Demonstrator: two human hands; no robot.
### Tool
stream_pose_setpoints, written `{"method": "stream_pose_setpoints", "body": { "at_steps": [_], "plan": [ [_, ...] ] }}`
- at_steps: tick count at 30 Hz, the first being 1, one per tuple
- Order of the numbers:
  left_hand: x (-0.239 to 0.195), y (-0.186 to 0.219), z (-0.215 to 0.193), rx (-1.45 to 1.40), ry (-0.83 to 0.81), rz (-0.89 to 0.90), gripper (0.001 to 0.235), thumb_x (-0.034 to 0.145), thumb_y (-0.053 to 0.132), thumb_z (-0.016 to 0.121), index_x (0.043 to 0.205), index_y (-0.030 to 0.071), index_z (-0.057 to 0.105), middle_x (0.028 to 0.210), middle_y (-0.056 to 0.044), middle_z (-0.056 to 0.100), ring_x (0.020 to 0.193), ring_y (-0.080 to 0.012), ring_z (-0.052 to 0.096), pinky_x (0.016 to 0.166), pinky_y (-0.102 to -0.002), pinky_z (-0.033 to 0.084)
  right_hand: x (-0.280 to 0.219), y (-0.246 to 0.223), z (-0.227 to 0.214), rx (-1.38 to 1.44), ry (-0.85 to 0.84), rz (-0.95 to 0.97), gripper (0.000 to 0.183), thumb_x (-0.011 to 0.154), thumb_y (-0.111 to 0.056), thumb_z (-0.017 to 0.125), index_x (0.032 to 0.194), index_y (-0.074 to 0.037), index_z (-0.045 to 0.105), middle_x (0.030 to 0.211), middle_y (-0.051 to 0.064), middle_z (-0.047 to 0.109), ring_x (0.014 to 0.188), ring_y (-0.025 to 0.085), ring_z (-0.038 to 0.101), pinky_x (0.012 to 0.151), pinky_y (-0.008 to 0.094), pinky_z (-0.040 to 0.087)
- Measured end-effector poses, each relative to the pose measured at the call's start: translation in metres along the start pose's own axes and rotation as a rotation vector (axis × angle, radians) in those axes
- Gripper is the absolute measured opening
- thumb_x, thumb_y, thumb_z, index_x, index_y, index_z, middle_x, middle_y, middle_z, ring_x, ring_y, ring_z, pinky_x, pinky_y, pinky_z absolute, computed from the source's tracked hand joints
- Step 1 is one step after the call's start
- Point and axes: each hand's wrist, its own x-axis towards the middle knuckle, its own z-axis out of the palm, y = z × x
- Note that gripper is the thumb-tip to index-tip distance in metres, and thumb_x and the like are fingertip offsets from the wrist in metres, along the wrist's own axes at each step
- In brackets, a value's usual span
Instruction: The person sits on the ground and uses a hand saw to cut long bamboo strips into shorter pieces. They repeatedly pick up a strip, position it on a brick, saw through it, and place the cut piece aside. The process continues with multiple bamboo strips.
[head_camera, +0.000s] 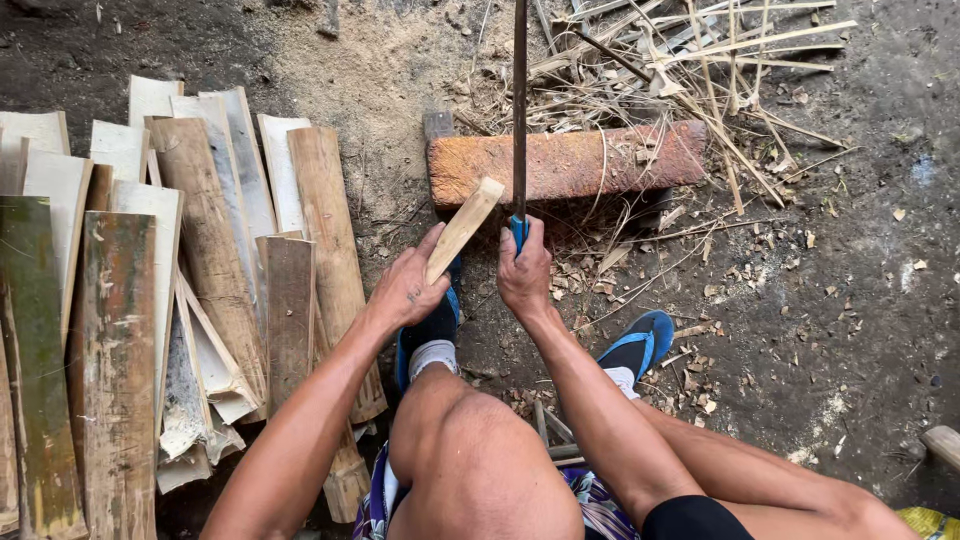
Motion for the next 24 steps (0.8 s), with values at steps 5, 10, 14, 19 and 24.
{"method": "stream_pose_setpoints", "body": {
  "at_steps": [5, 10, 14, 19, 24],
  "plan": [
    [0.001, 0.0, -0.002, -0.01, 0.006, 0.02, 0.088, 0.082, 0.029, 0.065, 0.161, 0.025, 0.027, 0.108, -0.028, 0.063, 0.103, -0.0484, 0.064, 0.097, -0.053, 0.05, 0.004, -0.003, 0.006, 0.033, 0.008, -0.025, 0.024, 0.108, -0.025, 0.053, 0.121, -0.006, 0.048, 0.072, 0.008, 0.064, 0.06, 0.022, 0.068, 0.047, 0.039, 0.051],
    [-0.001, 0.006, -0.007, -0.011, 0.019, 0.02, 0.087, 0.081, 0.029, 0.065, 0.161, 0.024, 0.029, 0.107, -0.028, 0.064, 0.104, -0.048, 0.064, 0.097, -0.053, 0.05, 0.004, -0.007, 0.011, -0.002, 0.016, -0.006, 0.025, 0.108, -0.025, 0.055, 0.123, -0.006, 0.049, 0.075, 0.012, 0.067, 0.064, 0.028, 0.071, 0.053, 0.044, 0.052],
    [-0.005, 0.015, -0.012, -0.001, -0.025, -0.034, 0.087, 0.081, 0.029, 0.062, 0.161, 0.026, 0.028, 0.102, -0.024, 0.063, 0.097, -0.0425, 0.068, 0.092, -0.051, 0.053, 0.003, -0.007, 0.012, 0.018, 0.031, -0.042, 0.026, 0.109, -0.025, 0.053, 0.123, -0.005, 0.047, 0.072, 0.009, 0.065, 0.062, 0.025, 0.069, 0.051, 0.042, 0.05],
    [-0.009, 0.022, -0.017, 0.023, -0.033, -0.041, 0.087, 0.079, 0.028, 0.061, 0.161, 0.028, 0.03, 0.101, -0.02, 0.063, 0.093, -0.0397, 0.067, 0.089, -0.051, 0.054, 0.0, -0.003, 0.014, 0.067, -0.051, 0.018, 0.02, 0.11, -0.026, 0.047, 0.119, -0.008, 0.044, 0.067, 0.002, 0.056, 0.053, 0.014, 0.06, 0.041, 0.031, 0.045],
    [-0.006, 0.021, -0.018, 0.047, -0.035, -0.039, 0.087, 0.079, 0.027, 0.06, 0.161, 0.026, 0.031, 0.099, -0.019, 0.064, 0.091, -0.0382, 0.068, 0.087, -0.051, 0.054, 0.003, -0.006, 0.009, 0.057, -0.089, 0.087, 0.019, 0.11, -0.027, 0.046, 0.115, -0.009, 0.044, 0.066, 0.001, 0.055, 0.05, 0.012, 0.058, 0.038, 0.029, 0.046]
  ]
}}
